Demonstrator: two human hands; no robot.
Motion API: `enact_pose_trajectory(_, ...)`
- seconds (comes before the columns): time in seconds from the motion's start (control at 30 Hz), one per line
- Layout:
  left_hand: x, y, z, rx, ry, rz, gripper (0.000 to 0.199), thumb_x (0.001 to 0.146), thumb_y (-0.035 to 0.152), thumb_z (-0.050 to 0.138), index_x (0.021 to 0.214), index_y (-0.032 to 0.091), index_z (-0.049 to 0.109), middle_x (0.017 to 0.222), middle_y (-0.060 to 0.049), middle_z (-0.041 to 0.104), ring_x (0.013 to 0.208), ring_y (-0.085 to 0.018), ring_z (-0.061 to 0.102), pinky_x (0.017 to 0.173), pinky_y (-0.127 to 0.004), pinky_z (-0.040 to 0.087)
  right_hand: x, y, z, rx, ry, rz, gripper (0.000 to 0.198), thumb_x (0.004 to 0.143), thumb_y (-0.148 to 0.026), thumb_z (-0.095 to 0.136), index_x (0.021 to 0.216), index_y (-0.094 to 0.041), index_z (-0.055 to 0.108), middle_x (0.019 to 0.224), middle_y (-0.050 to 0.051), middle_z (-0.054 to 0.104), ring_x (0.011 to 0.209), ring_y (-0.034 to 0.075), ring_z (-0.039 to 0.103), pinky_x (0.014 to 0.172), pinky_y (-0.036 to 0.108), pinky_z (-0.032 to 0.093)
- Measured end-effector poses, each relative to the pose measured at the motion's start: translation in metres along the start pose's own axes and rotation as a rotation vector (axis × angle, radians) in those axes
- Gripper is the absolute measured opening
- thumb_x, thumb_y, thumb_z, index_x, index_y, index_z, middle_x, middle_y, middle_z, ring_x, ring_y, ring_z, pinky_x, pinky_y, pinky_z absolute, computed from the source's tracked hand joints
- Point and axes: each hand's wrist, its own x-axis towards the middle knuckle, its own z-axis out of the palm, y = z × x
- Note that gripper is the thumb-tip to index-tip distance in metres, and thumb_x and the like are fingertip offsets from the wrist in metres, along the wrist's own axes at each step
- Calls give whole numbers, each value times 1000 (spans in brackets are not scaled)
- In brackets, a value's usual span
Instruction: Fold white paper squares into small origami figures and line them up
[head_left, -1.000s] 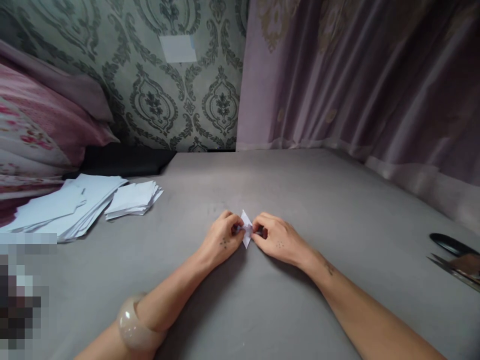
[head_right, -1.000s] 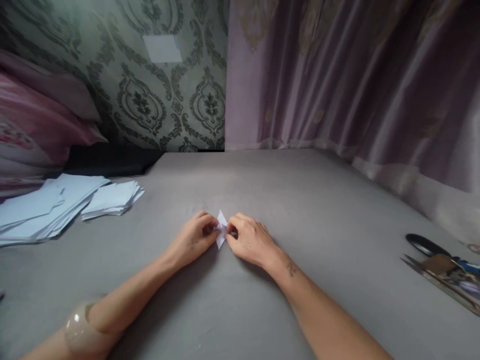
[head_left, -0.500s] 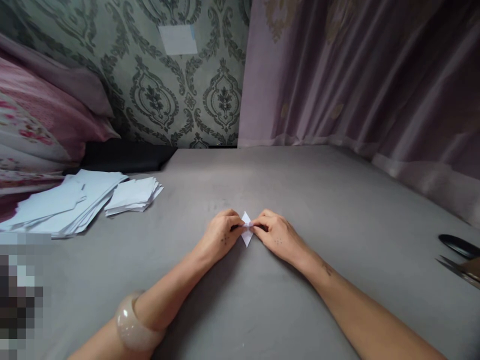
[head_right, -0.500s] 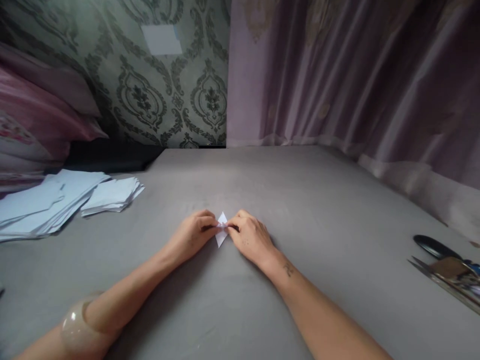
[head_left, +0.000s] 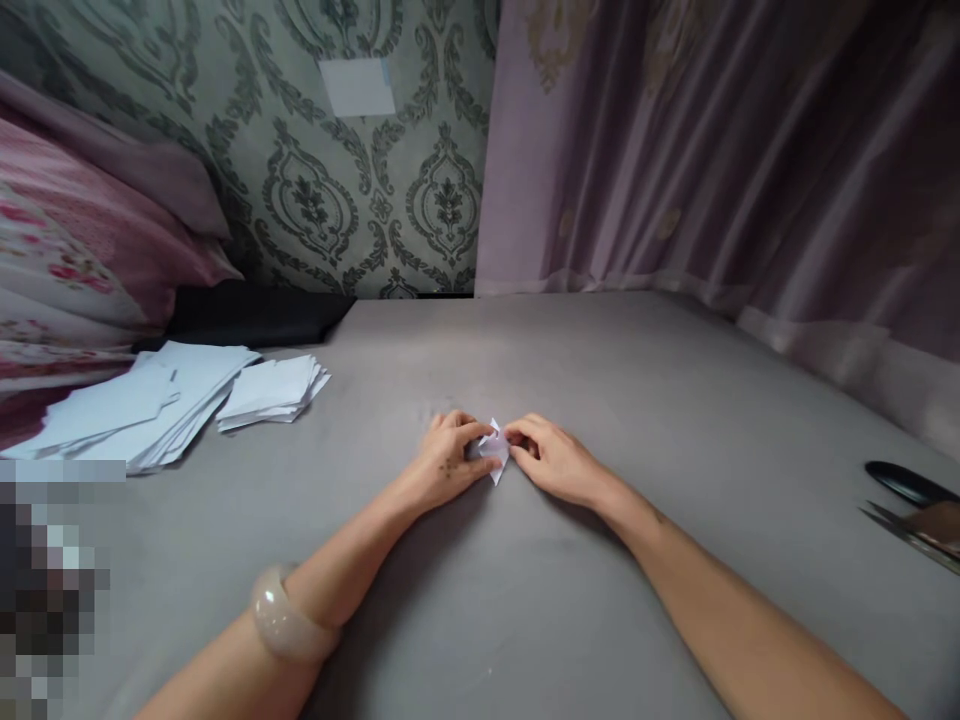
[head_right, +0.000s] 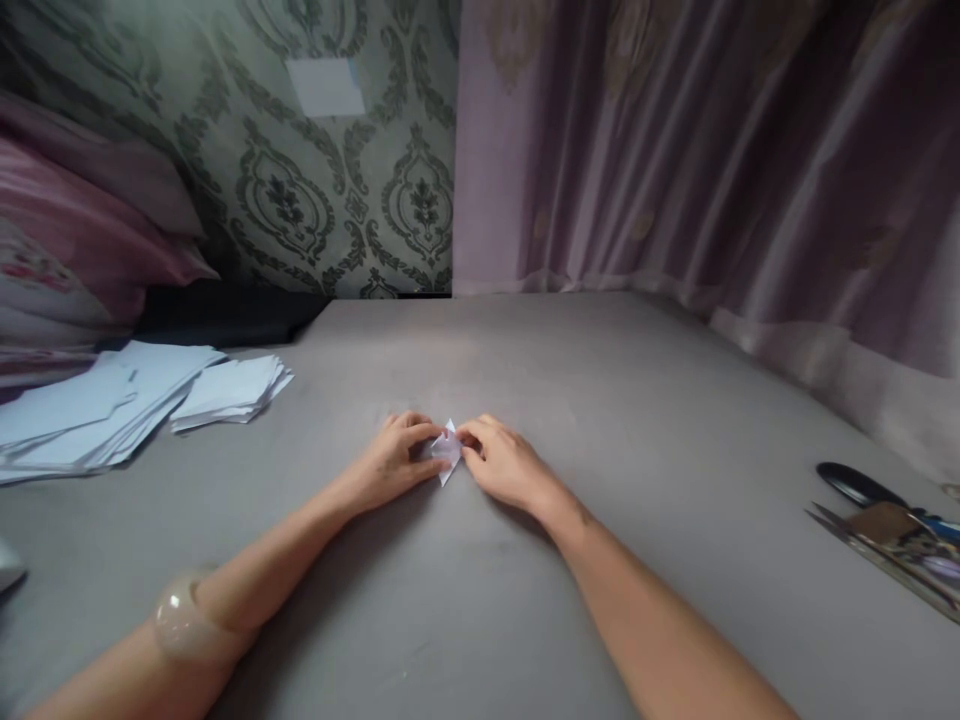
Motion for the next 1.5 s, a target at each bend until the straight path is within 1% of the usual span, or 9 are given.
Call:
enact_pose_trajectory(0.1, 0, 4, -9, -134, -34, -99, 35, 72, 29, 65, 106, 20, 68, 102, -6, 60, 95, -21, 52, 87, -33, 41, 6, 6, -8, 301, 7, 191, 30, 72, -7, 52, 99, -15, 62, 89, 3, 63, 62, 8, 51, 57, 21, 40)
enact_pose_trajectory(0.17, 1, 7, -14, -259, -20, -230, 34, 72, 22, 55, 103, 20, 68, 91, -4, 60, 80, -17, 53, 73, -28, 43, 9, 7, -11, 485, 56, 288, 27, 71, -8, 50, 96, -14, 60, 84, 2, 62, 56, 7, 49, 49, 20, 36)
enact_pose_trajectory(0.3, -1, 16, -18, -455, 17, -397, 41, 68, 21, 48, 106, 16, 65, 72, 0, 55, 58, -12, 46, 52, -22, 33, 13, 8, -13, 624, 102, 379, 19, 68, -10, 51, 84, -15, 60, 63, -2, 56, 48, 7, 45, 44, 19, 34)
enact_pose_trajectory(0.57, -2, 22, -15, -451, 70, -364, 41, 61, 18, 48, 97, 15, 67, 76, -1, 57, 58, -11, 47, 52, -21, 33, 17, 17, -13, 617, 68, 368, 15, 65, -8, 54, 75, -15, 64, 54, -1, 57, 44, 8, 48, 44, 20, 38)
enact_pose_trajectory(0.8, -5, 16, -17, -529, 141, -380, 34, 63, 22, 50, 92, 14, 67, 72, -1, 63, 54, -11, 50, 51, -21, 35, 7, 24, 6, 523, 198, 222, 22, 67, -12, 56, 86, -18, 66, 73, 0, 64, 60, 9, 54, 56, 20, 42)
enact_pose_trajectory(0.93, -4, 15, -17, -591, 216, -422, 28, 64, 25, 54, 85, 14, 68, 85, -4, 68, 64, -12, 55, 59, -22, 39, 1, 22, 5, 521, 188, 162, 23, 68, -12, 55, 87, -18, 66, 80, 2, 66, 62, 9, 56, 57, 22, 44)
enact_pose_trajectory(1.17, -1, 8, -16, -700, 313, -432, 26, 62, 24, 53, 79, 13, 70, 78, -5, 67, 66, -13, 56, 62, -23, 41, 0, 17, 0, 496, 128, 163, 26, 70, -12, 51, 91, -17, 64, 85, 3, 67, 63, 9, 57, 60, 23, 44)
enact_pose_trajectory(1.27, -1, 8, -16, -702, 292, -395, 26, 61, 21, 52, 79, 13, 69, 78, -5, 68, 68, -13, 57, 64, -23, 41, 0, 18, 0, 468, 118, 152, 25, 72, -12, 50, 92, -17, 64, 87, 4, 67, 66, 10, 57, 64, 24, 45)
enact_pose_trajectory(1.5, 0, 10, -6, -448, 37, -158, 27, 68, 25, 61, 93, 16, 67, 86, -4, 66, 75, -15, 57, 69, -26, 44, -1, 22, 1, 425, 131, 110, 25, 73, -15, 51, 94, -17, 65, 88, 4, 68, 72, 12, 60, 70, 26, 47)
